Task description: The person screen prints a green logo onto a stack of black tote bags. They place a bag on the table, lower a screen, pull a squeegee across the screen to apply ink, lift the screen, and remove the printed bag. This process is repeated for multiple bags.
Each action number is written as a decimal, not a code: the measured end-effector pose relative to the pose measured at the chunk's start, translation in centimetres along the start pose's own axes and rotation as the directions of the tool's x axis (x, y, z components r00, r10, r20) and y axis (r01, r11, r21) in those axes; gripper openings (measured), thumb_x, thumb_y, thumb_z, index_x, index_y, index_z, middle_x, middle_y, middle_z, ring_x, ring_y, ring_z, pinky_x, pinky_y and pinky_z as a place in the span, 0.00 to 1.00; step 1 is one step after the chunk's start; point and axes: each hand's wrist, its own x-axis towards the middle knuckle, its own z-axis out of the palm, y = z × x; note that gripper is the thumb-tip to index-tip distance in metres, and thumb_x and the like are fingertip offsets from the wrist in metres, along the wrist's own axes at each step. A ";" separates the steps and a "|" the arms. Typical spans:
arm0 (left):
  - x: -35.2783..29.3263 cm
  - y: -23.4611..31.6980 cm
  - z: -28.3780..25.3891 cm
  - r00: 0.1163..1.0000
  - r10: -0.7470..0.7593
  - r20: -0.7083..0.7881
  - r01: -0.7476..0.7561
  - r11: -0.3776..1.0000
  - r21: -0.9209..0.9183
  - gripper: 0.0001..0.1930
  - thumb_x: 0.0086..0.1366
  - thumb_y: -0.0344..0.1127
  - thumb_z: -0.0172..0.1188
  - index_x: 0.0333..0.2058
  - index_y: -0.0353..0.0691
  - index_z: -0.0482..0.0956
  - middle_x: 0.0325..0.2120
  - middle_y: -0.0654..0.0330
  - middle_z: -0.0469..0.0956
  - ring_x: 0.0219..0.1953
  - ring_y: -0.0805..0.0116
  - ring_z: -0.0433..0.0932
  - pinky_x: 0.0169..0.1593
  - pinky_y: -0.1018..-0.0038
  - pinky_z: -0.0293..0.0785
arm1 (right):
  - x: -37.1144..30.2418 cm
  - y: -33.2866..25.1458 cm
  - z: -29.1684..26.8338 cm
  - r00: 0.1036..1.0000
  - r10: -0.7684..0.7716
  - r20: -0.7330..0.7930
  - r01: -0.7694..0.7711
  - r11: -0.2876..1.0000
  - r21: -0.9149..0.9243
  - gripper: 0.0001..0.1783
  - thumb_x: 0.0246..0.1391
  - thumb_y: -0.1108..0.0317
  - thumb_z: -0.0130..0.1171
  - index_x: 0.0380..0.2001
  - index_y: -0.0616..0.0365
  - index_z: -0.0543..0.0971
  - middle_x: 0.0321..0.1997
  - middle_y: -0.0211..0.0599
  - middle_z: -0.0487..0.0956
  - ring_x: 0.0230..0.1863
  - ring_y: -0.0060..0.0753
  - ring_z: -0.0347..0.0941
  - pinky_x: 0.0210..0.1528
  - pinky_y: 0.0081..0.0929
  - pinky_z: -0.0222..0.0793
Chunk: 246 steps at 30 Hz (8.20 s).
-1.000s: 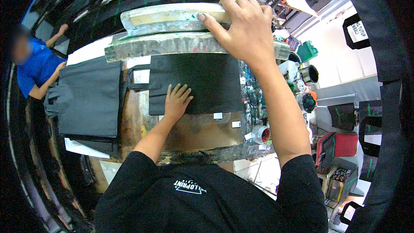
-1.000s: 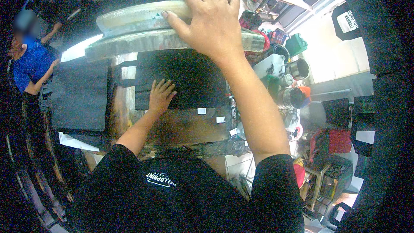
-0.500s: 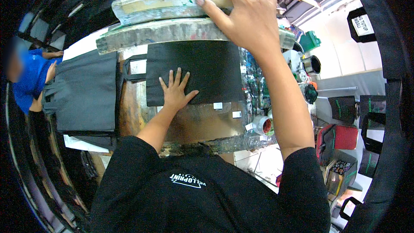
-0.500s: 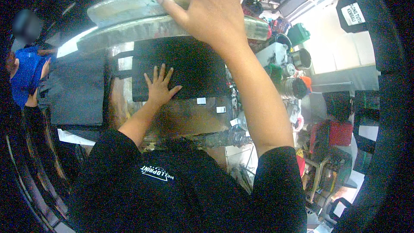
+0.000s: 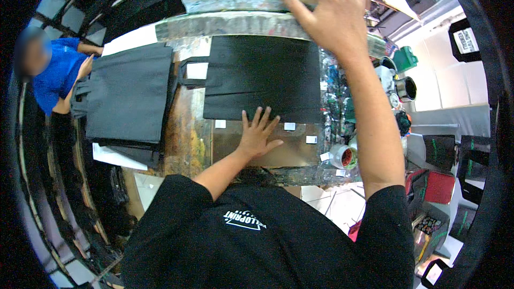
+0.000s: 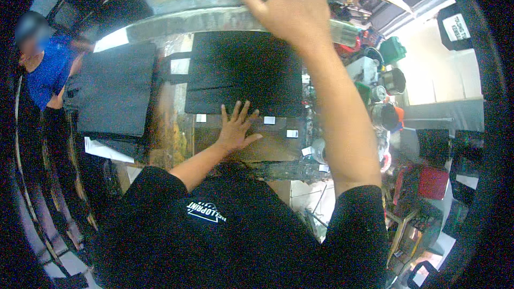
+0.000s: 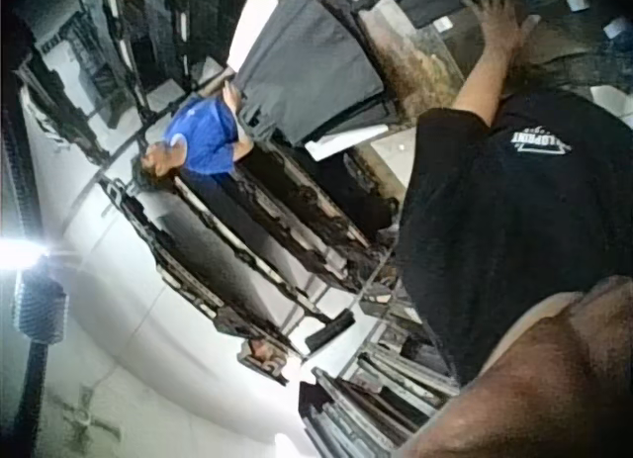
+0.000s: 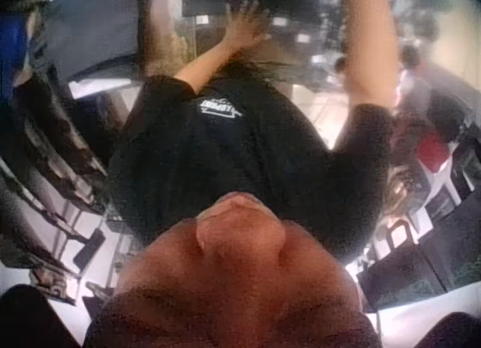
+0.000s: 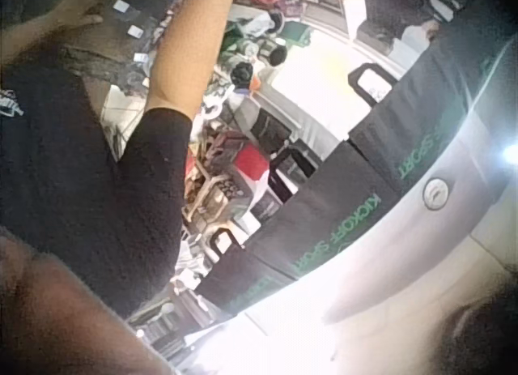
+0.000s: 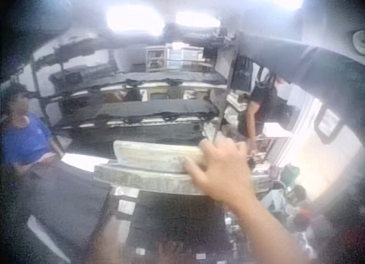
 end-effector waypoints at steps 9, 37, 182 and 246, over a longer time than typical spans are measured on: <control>-0.8 1.0 -0.7 0.999 -0.027 0.028 0.028 0.999 -0.034 0.54 0.61 0.84 0.48 0.77 0.54 0.61 0.80 0.47 0.44 0.81 0.39 0.37 0.70 0.19 0.24 | 0.3 0.0 0.0 1.000 -0.020 0.019 0.020 1.000 0.009 0.35 0.62 0.31 0.58 0.44 0.55 0.86 0.36 0.42 0.82 0.44 0.47 0.79 0.50 0.49 0.64; 7.5 -7.0 -0.9 0.943 -0.331 -0.048 0.332 0.943 0.026 0.47 0.74 0.66 0.49 0.77 0.34 0.52 0.80 0.48 0.47 0.82 0.48 0.45 0.80 0.41 0.32 | 0.1 -0.2 -0.2 0.999 0.035 0.017 -0.036 0.999 0.025 0.31 0.60 0.34 0.60 0.40 0.54 0.85 0.35 0.41 0.82 0.43 0.47 0.78 0.49 0.48 0.62; -3.8 -6.3 -10.7 0.972 -0.058 -0.226 0.089 0.988 0.127 0.33 0.58 0.61 0.73 0.50 0.41 0.76 0.45 0.55 0.74 0.49 0.53 0.73 0.57 0.54 0.66 | -30.0 -8.3 6.9 0.692 -0.044 0.721 -0.097 0.983 0.153 0.27 0.54 0.60 0.71 0.58 0.42 0.79 0.45 0.34 0.82 0.49 0.41 0.79 0.61 0.57 0.64; -2.1 -10.2 -5.7 0.591 -0.795 -0.133 0.796 0.602 -0.059 0.48 0.55 0.57 0.80 0.58 0.22 0.69 0.55 0.30 0.71 0.56 0.32 0.74 0.59 0.49 0.75 | 0.9 -0.3 0.4 1.000 0.016 -0.010 -0.016 1.000 -0.017 0.34 0.62 0.30 0.57 0.42 0.52 0.88 0.38 0.43 0.86 0.45 0.45 0.83 0.51 0.50 0.63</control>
